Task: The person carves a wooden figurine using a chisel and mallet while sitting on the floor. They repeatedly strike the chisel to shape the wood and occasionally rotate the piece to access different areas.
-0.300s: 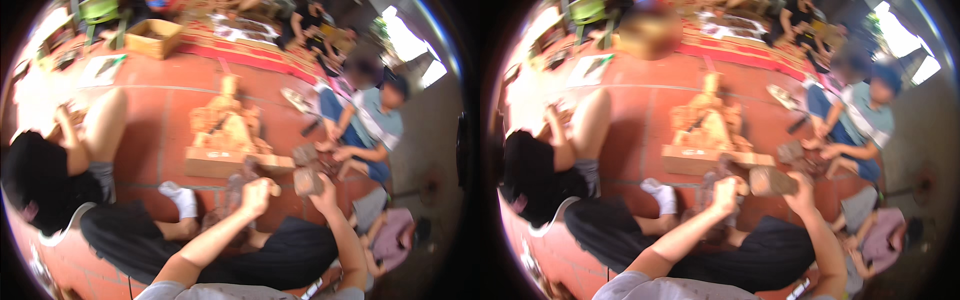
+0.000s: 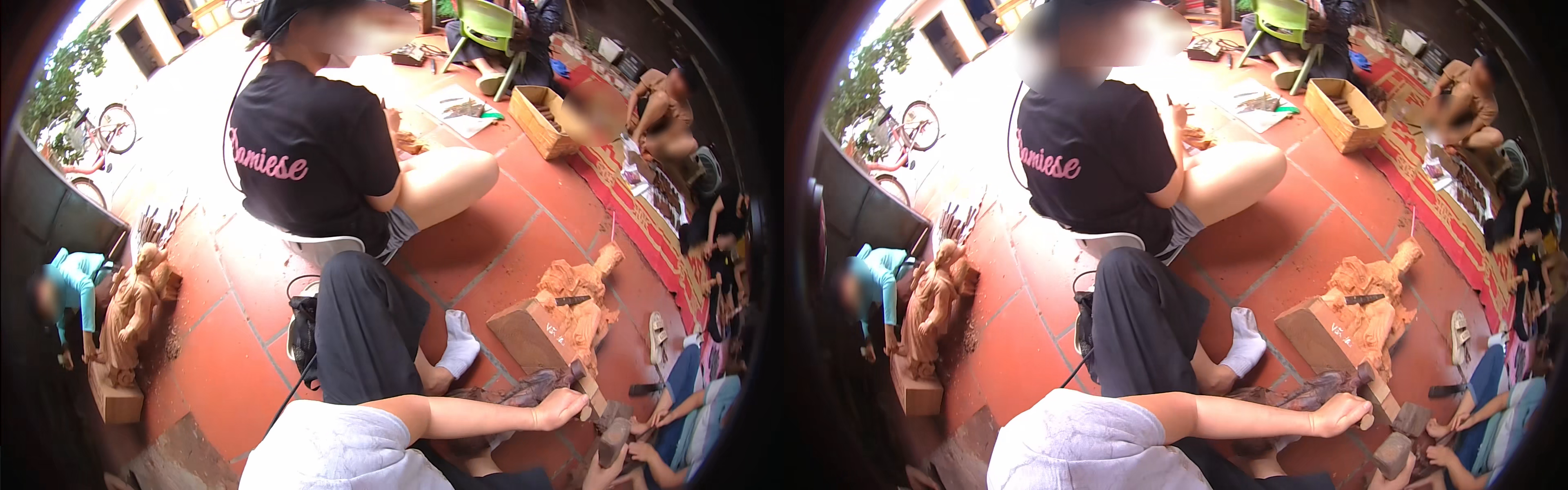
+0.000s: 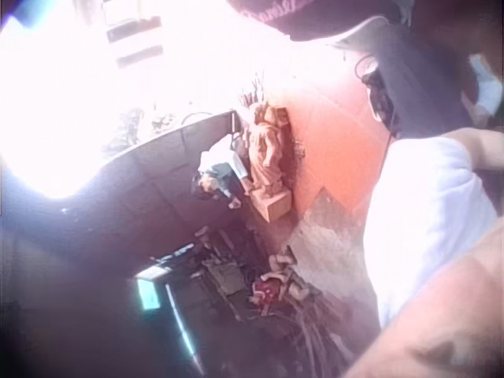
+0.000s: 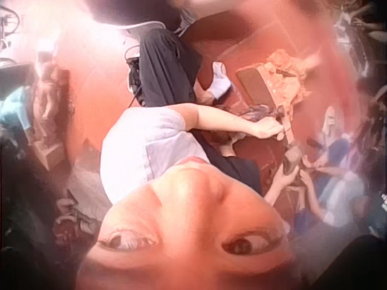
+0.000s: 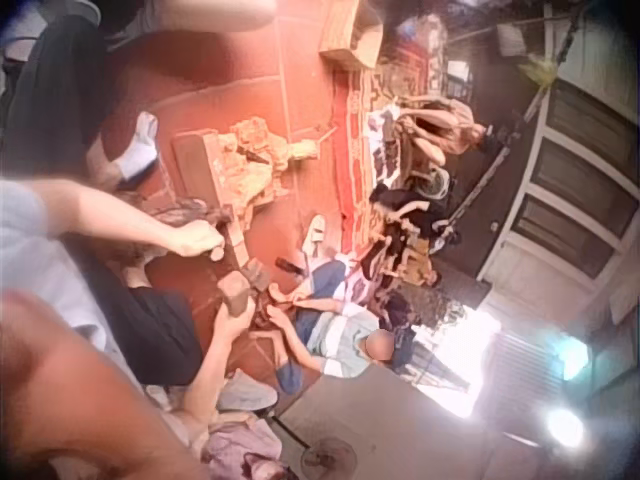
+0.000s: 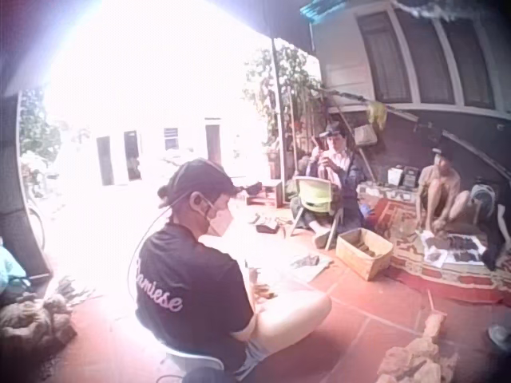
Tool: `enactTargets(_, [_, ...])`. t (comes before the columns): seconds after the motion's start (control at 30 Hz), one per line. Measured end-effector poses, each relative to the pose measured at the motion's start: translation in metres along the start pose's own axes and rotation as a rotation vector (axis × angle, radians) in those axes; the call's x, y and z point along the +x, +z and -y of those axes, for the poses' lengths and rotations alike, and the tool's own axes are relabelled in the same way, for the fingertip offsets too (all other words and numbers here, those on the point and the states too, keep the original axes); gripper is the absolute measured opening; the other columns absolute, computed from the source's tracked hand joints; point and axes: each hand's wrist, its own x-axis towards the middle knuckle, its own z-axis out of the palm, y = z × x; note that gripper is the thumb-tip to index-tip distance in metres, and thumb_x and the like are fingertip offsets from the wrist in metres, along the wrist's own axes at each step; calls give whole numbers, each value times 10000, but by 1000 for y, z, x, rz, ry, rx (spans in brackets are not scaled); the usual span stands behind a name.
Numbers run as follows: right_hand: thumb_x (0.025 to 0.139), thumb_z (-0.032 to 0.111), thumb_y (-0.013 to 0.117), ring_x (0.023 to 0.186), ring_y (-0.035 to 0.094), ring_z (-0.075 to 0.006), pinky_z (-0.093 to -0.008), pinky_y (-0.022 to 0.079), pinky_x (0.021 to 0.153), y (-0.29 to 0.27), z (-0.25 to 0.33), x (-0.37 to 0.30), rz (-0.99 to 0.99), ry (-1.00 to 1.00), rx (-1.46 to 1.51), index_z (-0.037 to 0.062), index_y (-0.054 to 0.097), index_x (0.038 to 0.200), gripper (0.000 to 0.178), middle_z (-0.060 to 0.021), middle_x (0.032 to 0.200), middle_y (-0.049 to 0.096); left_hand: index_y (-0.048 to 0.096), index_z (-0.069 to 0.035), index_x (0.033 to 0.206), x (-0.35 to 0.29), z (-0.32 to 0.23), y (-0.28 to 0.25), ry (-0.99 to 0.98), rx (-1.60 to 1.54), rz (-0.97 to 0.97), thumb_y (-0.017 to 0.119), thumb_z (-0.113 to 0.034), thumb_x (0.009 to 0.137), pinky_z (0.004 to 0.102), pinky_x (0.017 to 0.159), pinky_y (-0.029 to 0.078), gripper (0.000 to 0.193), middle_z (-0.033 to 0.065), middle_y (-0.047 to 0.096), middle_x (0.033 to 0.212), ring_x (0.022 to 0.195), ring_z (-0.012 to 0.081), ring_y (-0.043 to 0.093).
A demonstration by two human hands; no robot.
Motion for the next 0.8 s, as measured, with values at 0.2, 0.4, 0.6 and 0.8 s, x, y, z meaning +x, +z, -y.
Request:
enactTargets(0.2, [771, 160, 819, 967, 658, -331, -445, 513, 880, -3, 14, 8, -88, -91, -56, -22, 617, 1169, 483, -209, 1074, 677, 596, 8, 825, -1, 3, 7, 126, 4, -59, 344, -295, 1035, 450, 659, 453, 447, 202, 586, 718, 701, 405, 572])
enactTargets(0.4, [788, 181, 809, 954, 657, -337, -429, 514, 877, -14, 36, 18, 6, -305, -298, -30, 633, 1137, 444, -226, 1066, 679, 554, 25, 766, -2, 21, 18, 116, 33, -56, 341, -298, 1033, 469, 663, 441, 470, 224, 568, 711, 712, 427, 564])
enactTargets(0.6, [841, 207, 748, 956, 651, -369, -431, 509, 878, -23, 67, 20, -61, -200, -212, -20, 651, 1108, 363, -220, 1051, 682, 528, 21, 728, 1, 11, 15, 79, 49, -21, 342, -302, 1031, 474, 659, 437, 480, 225, 550, 695, 704, 423, 558])
enactTargets(0.8, [824, 186, 784, 948, 647, -344, -415, 508, 882, -21, 56, 18, 54, -283, -415, -51, 634, 1108, 399, -229, 1031, 681, 558, 21, 759, -3, 21, 15, 179, 70, -79, 342, -305, 1023, 474, 666, 449, 471, 222, 571, 719, 719, 432, 564])
